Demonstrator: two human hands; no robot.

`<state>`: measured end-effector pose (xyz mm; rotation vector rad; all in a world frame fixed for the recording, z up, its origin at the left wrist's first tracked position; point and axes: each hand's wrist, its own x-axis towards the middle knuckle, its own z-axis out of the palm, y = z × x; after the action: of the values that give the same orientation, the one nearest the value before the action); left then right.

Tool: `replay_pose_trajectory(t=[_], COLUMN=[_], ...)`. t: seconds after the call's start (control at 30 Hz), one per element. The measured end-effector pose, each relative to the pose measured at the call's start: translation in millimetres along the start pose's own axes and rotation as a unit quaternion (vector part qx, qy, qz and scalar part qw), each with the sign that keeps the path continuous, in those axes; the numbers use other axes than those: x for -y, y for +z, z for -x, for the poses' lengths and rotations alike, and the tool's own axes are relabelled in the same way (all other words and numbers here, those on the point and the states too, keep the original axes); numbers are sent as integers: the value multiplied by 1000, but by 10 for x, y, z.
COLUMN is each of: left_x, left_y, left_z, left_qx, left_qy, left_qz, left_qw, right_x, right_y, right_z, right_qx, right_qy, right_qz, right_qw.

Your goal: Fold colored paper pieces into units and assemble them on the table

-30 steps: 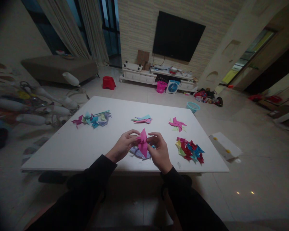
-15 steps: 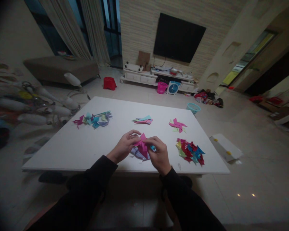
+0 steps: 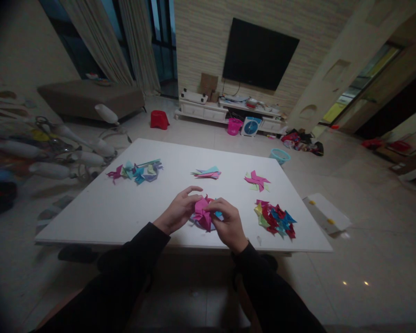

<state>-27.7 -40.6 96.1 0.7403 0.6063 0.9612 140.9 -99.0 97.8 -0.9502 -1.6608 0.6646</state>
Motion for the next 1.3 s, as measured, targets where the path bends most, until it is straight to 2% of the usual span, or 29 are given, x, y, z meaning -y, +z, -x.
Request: replay_pose_trajectory(t=[0.2, 0.3, 0.47, 0.6, 0.77, 0.87, 0.97, 1.1, 1.2, 1.3], left_x=[11, -1, -29, -30, -44, -53, -54, -54, -63, -79], left_y=[14, 19, 25, 23, 14, 3, -17, -37, -26, 6], left_z=[4, 5, 10, 11, 11, 5, -10, -19, 4, 39], left_qx=[-6, 0, -25, -6, -10, -25, -37, -18, 39, 59], left_qy=[-26, -18, 0, 5, 6, 7, 17, 51, 82, 118], left_qz=[34, 28, 3, -8, -7, 13, 23, -15, -92, -157], left_qw=[999, 999, 1000, 1000, 1000, 1000, 999, 998, 992, 979], right_x=[0, -12, -33, -22, 9, 12, 7, 10, 21, 27], right_y=[14, 15, 10, 13, 17, 25, 49, 89, 99, 87], right_z=[4, 5, 13, 13, 3, -5, -21, -49, -56, -49], right_qx=[6, 9, 12, 14, 7, -13, -46, -77, -91, -86], right_qy=[-4, -4, -8, -2, 28, 71, 150, 233, 256, 256], right_qz=[-13, -20, -15, -23, -40, -84, -167, -302, -398, -435], right_qw=[1000, 1000, 1000, 1000, 999, 994, 973, 921, 876, 859])
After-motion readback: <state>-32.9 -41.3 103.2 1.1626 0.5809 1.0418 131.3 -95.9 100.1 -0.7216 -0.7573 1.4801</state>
